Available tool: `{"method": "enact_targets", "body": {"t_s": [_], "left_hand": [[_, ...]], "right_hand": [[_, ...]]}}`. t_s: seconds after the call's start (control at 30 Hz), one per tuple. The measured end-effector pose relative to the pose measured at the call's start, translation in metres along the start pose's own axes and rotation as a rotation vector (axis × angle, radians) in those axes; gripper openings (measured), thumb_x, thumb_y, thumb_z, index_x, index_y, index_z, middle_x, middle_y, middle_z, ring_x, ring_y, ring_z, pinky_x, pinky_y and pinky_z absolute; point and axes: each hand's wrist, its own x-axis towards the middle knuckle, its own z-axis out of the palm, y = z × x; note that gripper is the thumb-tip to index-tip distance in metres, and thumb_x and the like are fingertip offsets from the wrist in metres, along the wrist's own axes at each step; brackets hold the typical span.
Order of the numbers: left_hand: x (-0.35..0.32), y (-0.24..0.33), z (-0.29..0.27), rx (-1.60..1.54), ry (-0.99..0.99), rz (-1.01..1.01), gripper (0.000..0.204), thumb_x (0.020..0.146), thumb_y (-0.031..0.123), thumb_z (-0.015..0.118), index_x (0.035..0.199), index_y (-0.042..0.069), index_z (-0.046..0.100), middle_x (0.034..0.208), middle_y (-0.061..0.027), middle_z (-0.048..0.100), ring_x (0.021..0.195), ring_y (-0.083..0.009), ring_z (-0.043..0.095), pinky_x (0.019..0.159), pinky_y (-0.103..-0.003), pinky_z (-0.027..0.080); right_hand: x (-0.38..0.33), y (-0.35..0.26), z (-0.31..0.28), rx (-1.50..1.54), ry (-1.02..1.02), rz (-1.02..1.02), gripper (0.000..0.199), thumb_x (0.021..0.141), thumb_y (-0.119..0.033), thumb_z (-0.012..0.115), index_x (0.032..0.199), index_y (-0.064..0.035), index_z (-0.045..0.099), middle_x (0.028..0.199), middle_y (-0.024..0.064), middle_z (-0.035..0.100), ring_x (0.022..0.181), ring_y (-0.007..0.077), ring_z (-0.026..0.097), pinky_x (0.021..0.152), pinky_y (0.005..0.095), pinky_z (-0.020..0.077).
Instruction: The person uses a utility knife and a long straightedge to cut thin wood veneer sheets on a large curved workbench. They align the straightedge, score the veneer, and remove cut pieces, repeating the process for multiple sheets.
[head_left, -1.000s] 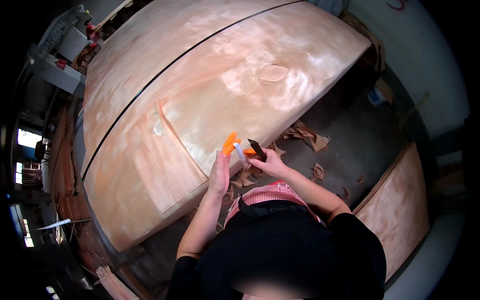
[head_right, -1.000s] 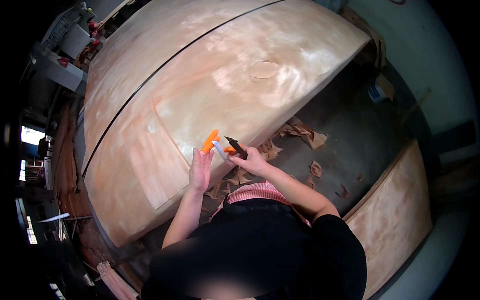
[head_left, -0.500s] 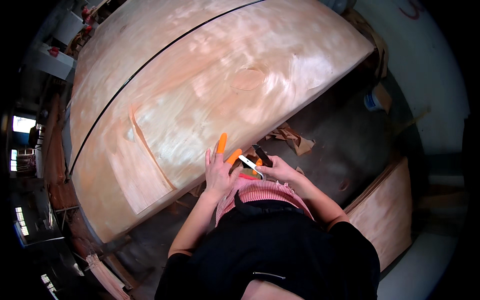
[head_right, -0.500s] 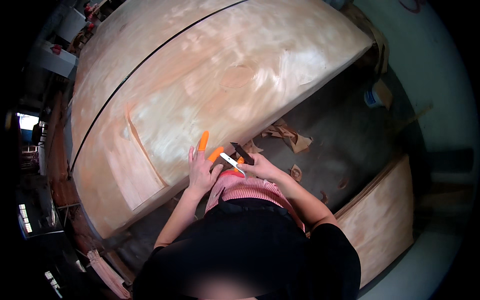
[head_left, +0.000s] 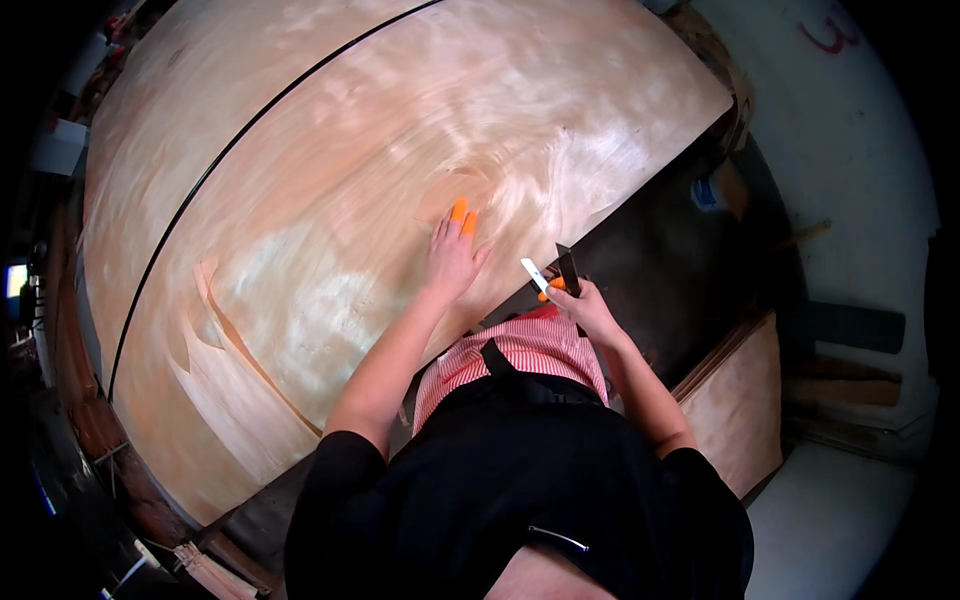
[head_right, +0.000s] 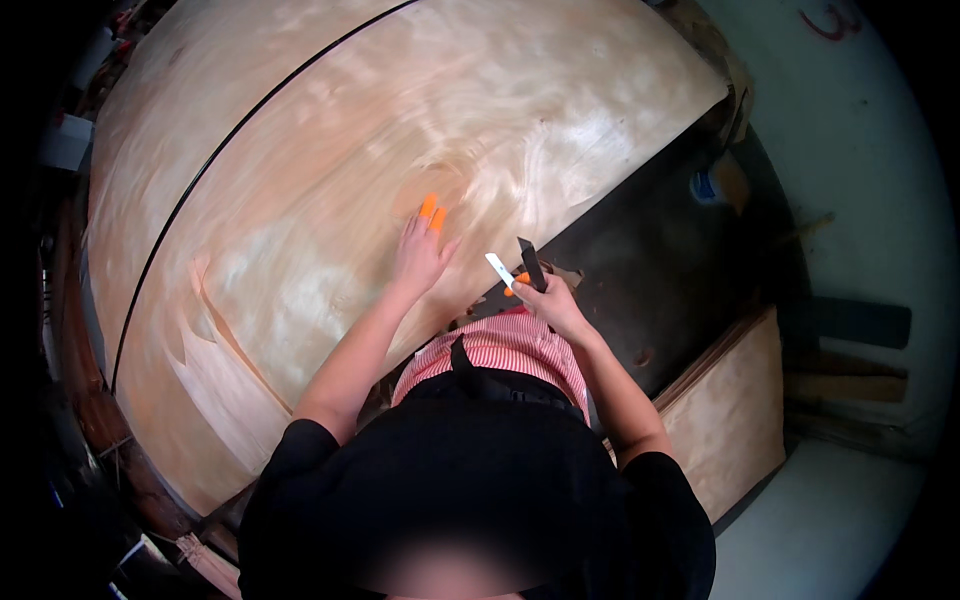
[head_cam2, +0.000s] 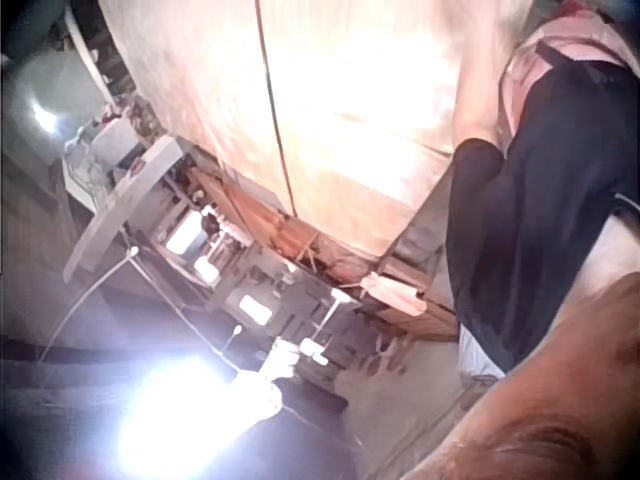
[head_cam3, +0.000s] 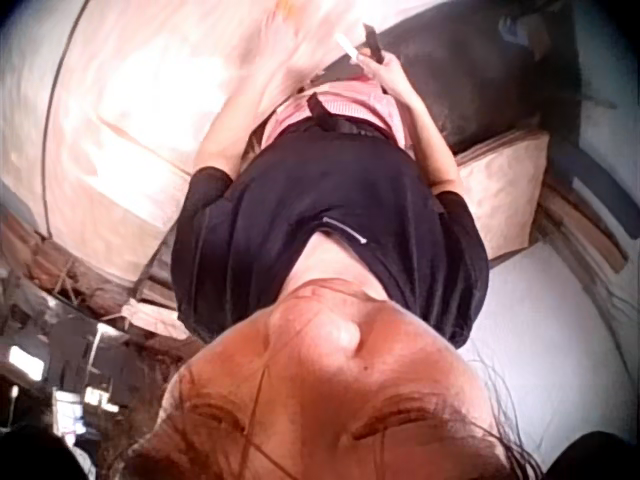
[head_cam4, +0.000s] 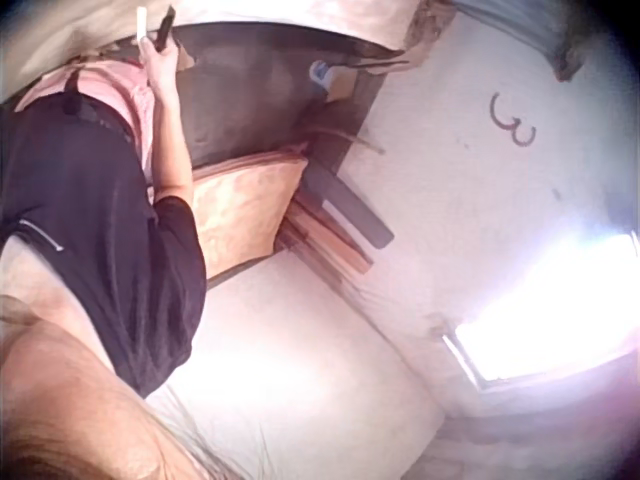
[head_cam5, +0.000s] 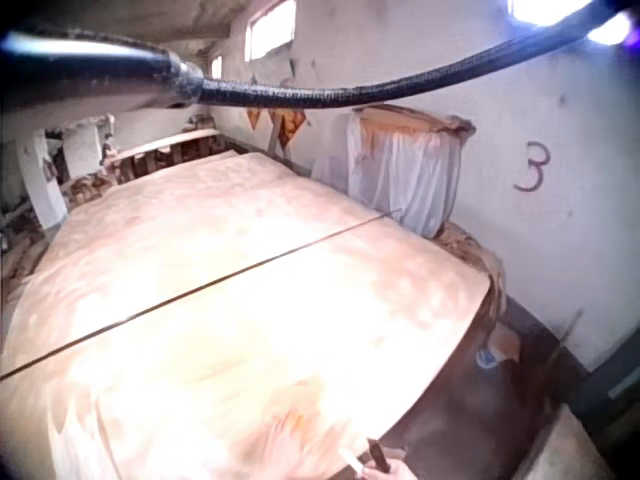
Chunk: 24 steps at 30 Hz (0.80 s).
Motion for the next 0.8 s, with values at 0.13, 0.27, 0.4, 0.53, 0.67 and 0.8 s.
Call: {"method": "enact_targets", "body": {"t_s": [0.13, 0.27, 0.4, 0.53, 0.67, 0.8], "left_hand": [[0.035, -0.009, 0.022, 0.044, -0.138, 0.010, 0.058, 0.076, 0.034, 0.054, 0.117, -0.004, 0.040, 0.123, -0.0190, 0.036, 0.114, -0.0320, 0.034, 0.098, -0.040, 0.025], [0.049, -0.010, 0.040, 0.090, -0.222, -0.011, 0.062, 0.075, 0.035, 0.055, 0.120, -0.003, 0.038, 0.126, -0.0164, 0.034, 0.120, -0.0282, 0.028, 0.100, -0.039, 0.021], [0.047, -0.009, 0.045, 0.078, -0.167, 0.000, 0.063, 0.073, 0.035, 0.056, 0.119, -0.003, 0.038, 0.122, -0.0181, 0.036, 0.118, -0.0306, 0.030, 0.099, -0.042, 0.023], [0.052, -0.011, 0.046, 0.075, -0.184, -0.075, 0.066, 0.072, 0.036, 0.058, 0.122, -0.001, 0.036, 0.125, -0.0152, 0.035, 0.119, -0.0272, 0.029, 0.100, -0.040, 0.021], [0.062, -0.002, 0.042, 0.074, -0.204, -0.093, 0.064, 0.071, 0.038, 0.057, 0.122, 0.003, 0.039, 0.123, -0.0120, 0.038, 0.116, -0.0253, 0.032, 0.097, -0.041, 0.024], [0.069, 0.001, 0.043, 0.178, -0.323, -0.099, 0.063, 0.068, 0.040, 0.060, 0.121, 0.009, 0.042, 0.124, -0.0074, 0.038, 0.115, -0.0228, 0.033, 0.093, -0.041, 0.027]], "right_hand": [[0.052, -0.020, -0.007, -0.034, 0.041, 0.038, 0.014, 0.082, -0.016, 0.054, 0.081, -0.0018, 0.057, 0.052, -0.0054, 0.040, 0.043, 0.0033, 0.035, 0.039, 0.0190, 0.0257], [0.137, -0.016, -0.010, -0.024, 0.042, -0.058, 0.016, 0.079, -0.017, 0.057, 0.081, -0.0010, 0.058, 0.052, -0.0033, 0.044, 0.043, 0.0049, 0.039, 0.039, 0.0200, 0.0297], [0.195, -0.004, -0.006, -0.138, 0.064, -0.016, 0.018, 0.076, -0.018, 0.060, 0.080, -0.0009, 0.058, 0.054, -0.0009, 0.049, 0.045, 0.0061, 0.044, 0.041, 0.0209, 0.0338], [0.208, 0.004, -0.006, -0.118, 0.045, -0.004, 0.016, 0.076, -0.017, 0.060, 0.079, -0.0015, 0.059, 0.055, -0.0008, 0.050, 0.047, 0.0065, 0.045, 0.042, 0.0218, 0.0354], [0.208, -0.001, -0.011, -0.087, -0.037, 0.035, 0.017, 0.076, -0.016, 0.061, 0.081, -0.0005, 0.058, 0.058, -0.0013, 0.050, 0.048, 0.0065, 0.044, 0.043, 0.0210, 0.0349], [0.197, -0.005, -0.014, -0.020, -0.118, 0.045, 0.016, 0.077, -0.016, 0.060, 0.079, -0.0003, 0.056, 0.059, -0.0006, 0.051, 0.050, 0.0069, 0.045, 0.045, 0.0217, 0.0363]]}}
